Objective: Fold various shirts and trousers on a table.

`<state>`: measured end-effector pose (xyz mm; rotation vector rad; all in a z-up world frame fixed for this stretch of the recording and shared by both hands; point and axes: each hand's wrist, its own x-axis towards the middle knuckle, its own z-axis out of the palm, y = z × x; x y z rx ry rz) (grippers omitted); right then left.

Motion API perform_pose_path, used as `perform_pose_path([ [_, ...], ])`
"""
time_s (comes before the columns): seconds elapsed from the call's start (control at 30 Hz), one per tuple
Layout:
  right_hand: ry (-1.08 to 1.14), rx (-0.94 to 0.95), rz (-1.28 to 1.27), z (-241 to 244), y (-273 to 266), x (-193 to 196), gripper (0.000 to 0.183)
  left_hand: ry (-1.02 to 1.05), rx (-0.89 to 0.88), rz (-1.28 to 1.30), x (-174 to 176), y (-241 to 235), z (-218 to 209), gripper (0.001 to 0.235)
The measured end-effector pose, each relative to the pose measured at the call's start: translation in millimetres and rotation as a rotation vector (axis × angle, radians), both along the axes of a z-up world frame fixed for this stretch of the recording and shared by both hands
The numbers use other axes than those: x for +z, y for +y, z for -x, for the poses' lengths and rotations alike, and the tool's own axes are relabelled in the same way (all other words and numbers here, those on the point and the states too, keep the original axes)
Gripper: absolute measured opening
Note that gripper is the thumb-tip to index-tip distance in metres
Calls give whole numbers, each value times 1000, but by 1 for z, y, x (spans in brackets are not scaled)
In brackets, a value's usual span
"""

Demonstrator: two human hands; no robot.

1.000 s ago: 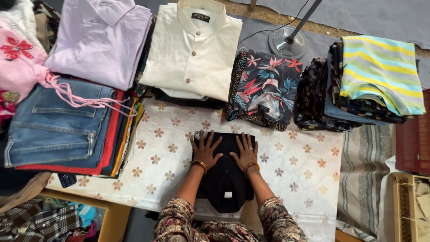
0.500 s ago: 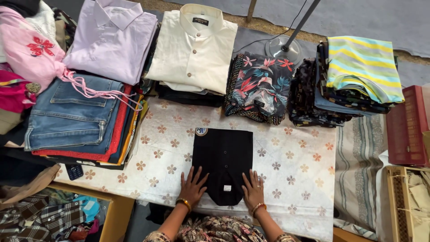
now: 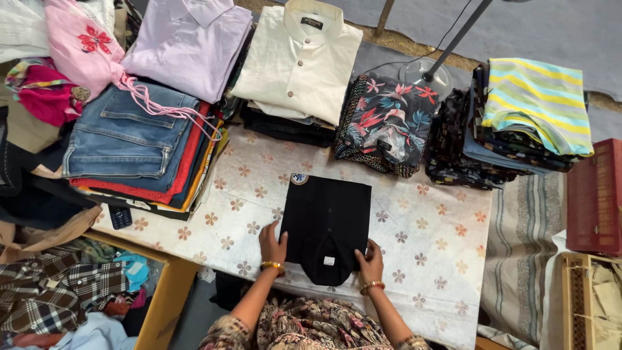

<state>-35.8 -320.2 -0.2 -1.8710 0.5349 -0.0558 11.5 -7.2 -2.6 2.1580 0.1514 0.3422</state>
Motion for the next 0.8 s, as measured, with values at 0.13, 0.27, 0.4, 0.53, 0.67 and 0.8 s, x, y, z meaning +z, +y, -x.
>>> perform_pose_path([
  [0.13, 115, -5, -112, -35, 1, -13, 64, 177, 132, 127, -8, -17, -27, 59],
  [0.27, 263, 76, -315, -42, -7, -14, 56, 552, 46, 295, -14, -14, -43, 65],
  [0.4, 348, 130, -632, -42, -9, 30, 49, 623, -154, 408, -11, -7, -39, 51],
  [0.53, 418, 139, -809, -43, -17, 23, 46, 797, -62, 907, 29, -5, -31, 59],
  [0.67, 514, 118, -1021, -46, -22, -1, 55, 877, -28, 1047, 29, -1, -32, 66],
  [0.8, 548, 125, -1100, -49, -14, 26, 59, 920, -77, 909, 32, 1, -35, 69],
])
